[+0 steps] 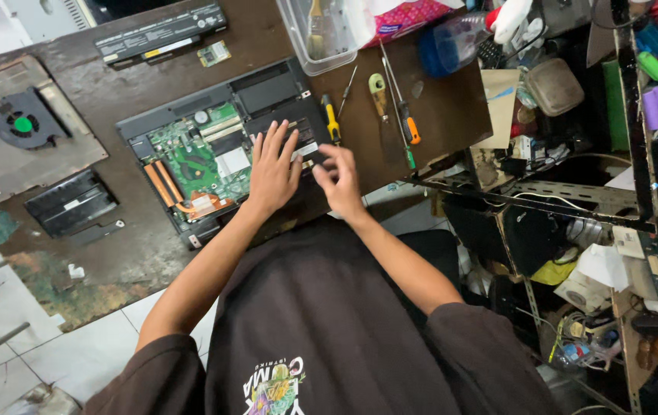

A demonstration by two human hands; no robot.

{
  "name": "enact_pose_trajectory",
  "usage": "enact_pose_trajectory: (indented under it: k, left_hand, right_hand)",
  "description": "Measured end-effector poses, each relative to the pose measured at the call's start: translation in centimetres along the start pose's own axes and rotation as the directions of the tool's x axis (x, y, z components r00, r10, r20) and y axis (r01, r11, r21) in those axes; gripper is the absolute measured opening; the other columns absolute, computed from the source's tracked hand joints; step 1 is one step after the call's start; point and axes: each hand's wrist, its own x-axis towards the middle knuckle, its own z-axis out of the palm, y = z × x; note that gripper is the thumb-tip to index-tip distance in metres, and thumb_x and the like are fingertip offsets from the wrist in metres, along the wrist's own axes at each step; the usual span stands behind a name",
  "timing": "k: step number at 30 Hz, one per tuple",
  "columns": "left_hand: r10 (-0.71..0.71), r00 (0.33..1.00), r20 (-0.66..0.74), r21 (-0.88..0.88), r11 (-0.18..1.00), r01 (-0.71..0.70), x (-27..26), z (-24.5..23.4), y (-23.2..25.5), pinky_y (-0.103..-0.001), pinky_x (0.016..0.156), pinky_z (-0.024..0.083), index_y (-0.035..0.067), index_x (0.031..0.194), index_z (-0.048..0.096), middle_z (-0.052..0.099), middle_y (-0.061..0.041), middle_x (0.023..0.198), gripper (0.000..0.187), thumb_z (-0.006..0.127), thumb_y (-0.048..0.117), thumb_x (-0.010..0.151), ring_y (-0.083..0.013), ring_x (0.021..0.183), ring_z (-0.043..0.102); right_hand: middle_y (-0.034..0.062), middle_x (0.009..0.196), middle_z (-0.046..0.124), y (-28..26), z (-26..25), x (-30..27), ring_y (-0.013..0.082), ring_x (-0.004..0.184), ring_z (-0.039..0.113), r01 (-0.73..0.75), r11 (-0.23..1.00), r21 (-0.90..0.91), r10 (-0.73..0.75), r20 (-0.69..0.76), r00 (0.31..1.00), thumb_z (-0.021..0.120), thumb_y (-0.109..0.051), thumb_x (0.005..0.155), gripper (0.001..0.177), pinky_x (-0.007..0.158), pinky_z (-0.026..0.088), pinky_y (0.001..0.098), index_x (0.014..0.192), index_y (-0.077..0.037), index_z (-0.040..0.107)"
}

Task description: The person removes the back cover of a laptop and uses a screwdriver to unscrew and remove the cooling fan and a small circuit board. They then use a prying tool to detach and remove the battery from the laptop chassis.

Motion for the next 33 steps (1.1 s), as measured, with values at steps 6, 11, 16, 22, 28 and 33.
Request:
enact_pose_trajectory:
  k: [6, 11, 16, 22, 28, 33]
  left_hand:
    - [0.032, 0.999, 0.014, 0.160, 0.986, -0.033, -1.7, 3.2, -0.3, -0.054, 0.115, 0.017, 0.007, 0.138, 0.053, 0.038, -0.019, 0.150, 0.048, 0.062, 0.025, 0.095, -0.0353, 0.144, 0.030]
    - [0.027, 0.999, -0.043, 0.195, 0.981, -0.018, -1.5, 3.6, -0.1, -0.053, 0.115, 0.020, 0.010, 0.136, 0.055, 0.043, -0.017, 0.148, 0.049, 0.064, 0.029, 0.092, -0.0327, 0.142, 0.035]
    - [0.028, 0.995, -0.099, 0.170, 0.985, -0.011, -1.7, 4.2, -0.5, -0.050, 0.115, 0.023, 0.012, 0.134, 0.058, 0.046, -0.014, 0.147, 0.050, 0.067, 0.031, 0.089, -0.0307, 0.140, 0.039]
    - [-0.068, 0.990, -0.120, -0.110, 0.992, 0.055, -2.4, 4.3, -2.1, -0.047, 0.116, 0.022, 0.008, 0.131, 0.059, 0.055, -0.013, 0.138, 0.037, 0.057, 0.018, 0.096, -0.0293, 0.136, 0.044]
    - [-0.419, 0.908, -0.003, -0.786, 0.563, 0.257, -3.1, 0.5, -3.5, -0.044, 0.111, 0.036, 0.006, 0.122, 0.062, 0.066, -0.016, 0.118, 0.041, 0.029, 0.023, 0.105, -0.0286, 0.120, 0.059]
    - [-0.514, 0.843, -0.157, -0.609, 0.723, 0.327, -6.5, -4.6, -1.9, -0.029, 0.080, 0.048, 0.004, 0.109, 0.064, 0.067, -0.008, 0.102, 0.022, 0.044, 0.011, 0.102, -0.0183, 0.098, 0.066]
  right_hand:
    - [0.0105, 0.098, 0.058, 5.2, -3.1, 6.9, 0.0252, 0.075, 0.067, 0.088, 0.970, -0.228, -0.123, -0.145, 0.982, 0.070, -0.014, 0.088, 0.034, 0.059, 0.057, 0.0295, 0.121, -0.013, 0.062]
    - [0.0090, 0.093, 0.060, 7.9, -2.4, 9.2, 0.0224, 0.067, 0.067, 0.104, 0.960, -0.260, -0.137, -0.112, 0.984, 0.078, -0.018, 0.081, 0.039, 0.054, 0.055, 0.0289, 0.117, -0.012, 0.064]
    - [0.0092, 0.090, 0.059, 7.3, -2.3, 10.2, 0.0234, 0.065, 0.066, 0.107, 0.963, -0.248, -0.133, -0.093, 0.987, 0.077, -0.027, 0.084, 0.043, 0.056, 0.054, 0.0317, 0.120, -0.012, 0.059]
    - [0.0134, 0.080, 0.057, 7.7, -4.1, 14.6, 0.0410, 0.079, 0.065, 0.185, 0.908, -0.377, -0.213, -0.033, 0.977, 0.063, -0.021, 0.092, 0.035, 0.071, 0.054, 0.0489, 0.126, -0.019, 0.054]
    - [0.0034, 0.059, 0.064, 8.7, -5.0, 17.2, 0.0281, 0.067, 0.070, 0.122, 0.856, -0.502, -0.075, 0.114, 0.991, 0.070, -0.021, 0.084, 0.012, 0.065, 0.054, 0.0385, 0.095, -0.020, 0.064]
    - [0.0089, 0.088, 0.057, -0.6, -6.0, 13.1, 0.0249, 0.074, 0.054, 0.522, 0.767, -0.374, -0.535, 0.076, 0.841, 0.050, -0.001, 0.087, 0.021, 0.071, 0.042, 0.0393, 0.105, -0.008, 0.058]
